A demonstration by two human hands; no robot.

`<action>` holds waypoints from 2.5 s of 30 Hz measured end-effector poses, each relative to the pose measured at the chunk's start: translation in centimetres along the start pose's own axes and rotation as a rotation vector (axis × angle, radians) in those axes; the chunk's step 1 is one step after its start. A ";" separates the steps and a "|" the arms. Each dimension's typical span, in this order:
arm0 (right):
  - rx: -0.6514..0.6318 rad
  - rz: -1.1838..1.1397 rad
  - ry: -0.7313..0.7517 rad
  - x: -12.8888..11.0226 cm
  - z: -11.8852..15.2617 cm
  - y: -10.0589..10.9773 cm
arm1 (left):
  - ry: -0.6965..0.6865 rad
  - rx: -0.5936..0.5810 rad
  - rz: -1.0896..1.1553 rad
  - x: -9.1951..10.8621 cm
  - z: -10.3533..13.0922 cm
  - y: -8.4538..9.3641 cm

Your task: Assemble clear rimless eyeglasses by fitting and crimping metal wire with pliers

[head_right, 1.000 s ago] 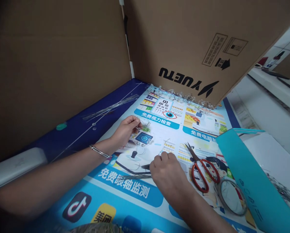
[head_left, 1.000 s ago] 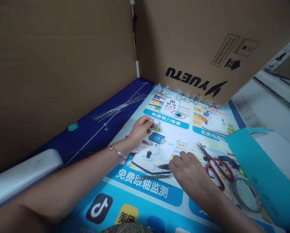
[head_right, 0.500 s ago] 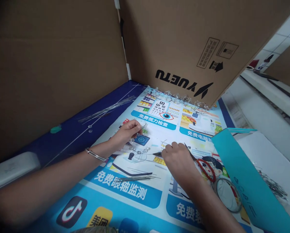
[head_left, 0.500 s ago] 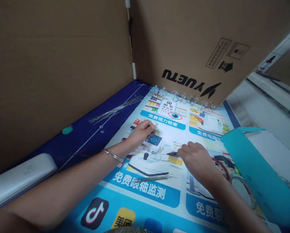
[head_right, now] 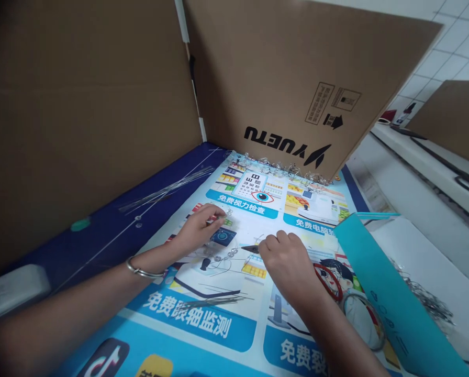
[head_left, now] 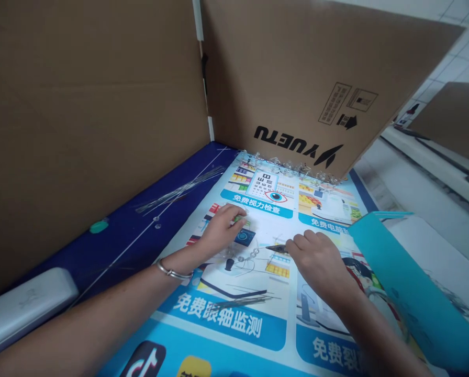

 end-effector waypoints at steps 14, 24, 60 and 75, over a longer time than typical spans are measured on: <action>0.132 -0.040 -0.075 0.2 0.3 0.5 | 0.106 -0.443 0.151 3.5 2.1 -3.8; 0.132 -1.012 -0.483 1.4 0.1 -3.6 | 0.200 -0.226 -0.018 2.9 2.5 -2.8; 0.190 -1.274 -0.463 0.5 -0.3 -6.3 | 0.308 -0.155 0.556 2.8 1.9 -2.3; 0.485 -0.437 -0.278 -0.8 0.8 -3.9 | 0.523 -0.074 0.771 0.5 2.1 -2.6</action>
Point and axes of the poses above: each hand's wrist, its own z-axis away from the middle knuckle, its own y-axis out of the back of the hand, x = y × z, the point moved 8 cm from there along -z, towards the middle knuckle, and after that the axes turned 3 degrees about -y, right-handed, at the moved point
